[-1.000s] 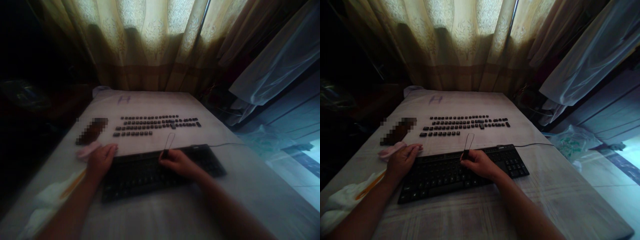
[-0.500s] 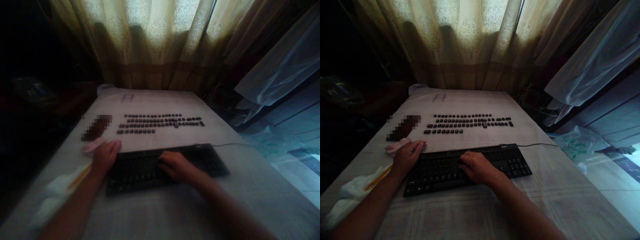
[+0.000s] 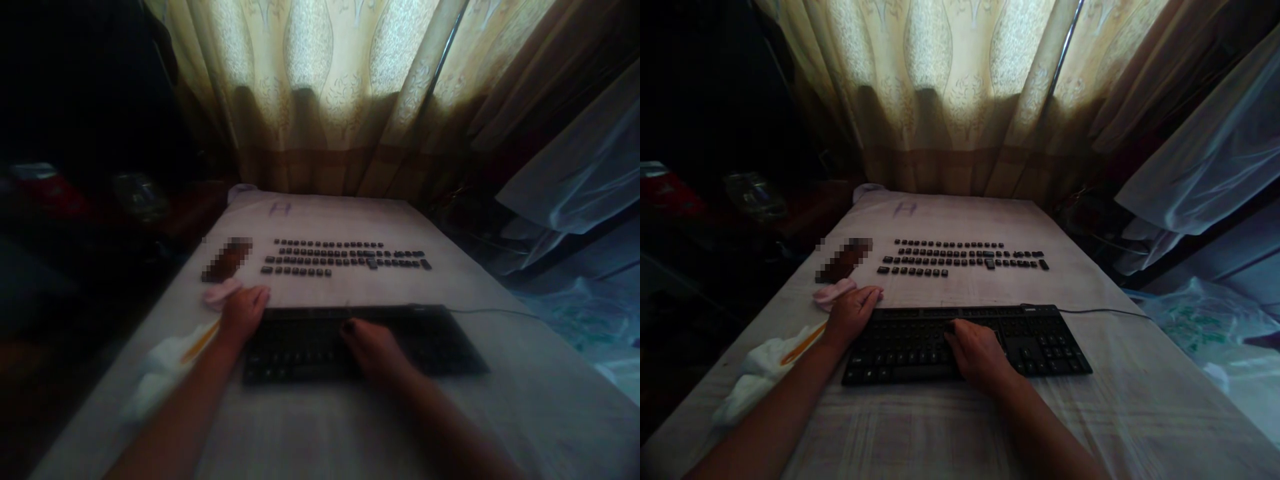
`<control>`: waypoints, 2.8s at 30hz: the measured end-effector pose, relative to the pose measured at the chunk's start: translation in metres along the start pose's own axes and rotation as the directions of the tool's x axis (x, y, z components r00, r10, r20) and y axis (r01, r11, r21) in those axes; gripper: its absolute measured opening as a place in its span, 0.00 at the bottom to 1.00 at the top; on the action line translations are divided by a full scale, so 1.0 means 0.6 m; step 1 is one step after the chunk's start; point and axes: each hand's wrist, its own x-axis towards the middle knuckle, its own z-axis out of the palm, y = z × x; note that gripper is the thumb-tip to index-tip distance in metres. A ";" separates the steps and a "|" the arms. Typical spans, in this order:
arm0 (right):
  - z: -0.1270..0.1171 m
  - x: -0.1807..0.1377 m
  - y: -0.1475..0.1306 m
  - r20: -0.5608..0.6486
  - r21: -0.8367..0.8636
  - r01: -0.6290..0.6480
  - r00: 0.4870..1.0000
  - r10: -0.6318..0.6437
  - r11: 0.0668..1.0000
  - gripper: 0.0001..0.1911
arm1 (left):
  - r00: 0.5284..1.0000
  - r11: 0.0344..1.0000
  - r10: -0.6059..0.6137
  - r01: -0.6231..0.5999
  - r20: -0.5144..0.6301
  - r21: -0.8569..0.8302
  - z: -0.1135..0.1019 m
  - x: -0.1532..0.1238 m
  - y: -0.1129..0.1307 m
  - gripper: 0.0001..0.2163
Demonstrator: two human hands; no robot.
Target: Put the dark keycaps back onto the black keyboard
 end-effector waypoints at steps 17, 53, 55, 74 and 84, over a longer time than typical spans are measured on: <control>-0.007 -0.004 0.012 -0.083 0.505 -0.215 0.952 0.295 0.836 0.12 | 1.000 0.999 0.010 -0.010 -0.019 -0.042 0.007 0.002 -0.010 0.18; -0.099 -0.093 0.088 -0.145 -0.468 -0.248 0.968 0.203 0.848 0.17 | 0.999 0.998 -0.025 0.027 0.043 -0.050 0.000 0.003 -0.007 0.19; -0.099 -0.087 0.070 -0.147 -0.414 -0.198 0.978 0.149 0.888 0.17 | 0.998 0.998 -0.027 0.030 0.048 -0.053 0.002 0.003 -0.008 0.19; -0.025 0.008 -0.007 0.172 -0.208 0.052 0.985 -0.016 0.977 0.03 | 0.999 0.996 -0.012 0.016 0.049 -0.083 -0.006 0.004 -0.006 0.18; -0.013 0.013 -0.005 0.189 -0.267 0.140 0.978 -0.091 0.954 0.06 | 0.999 0.996 -0.015 0.018 0.029 -0.087 -0.004 0.003 -0.008 0.17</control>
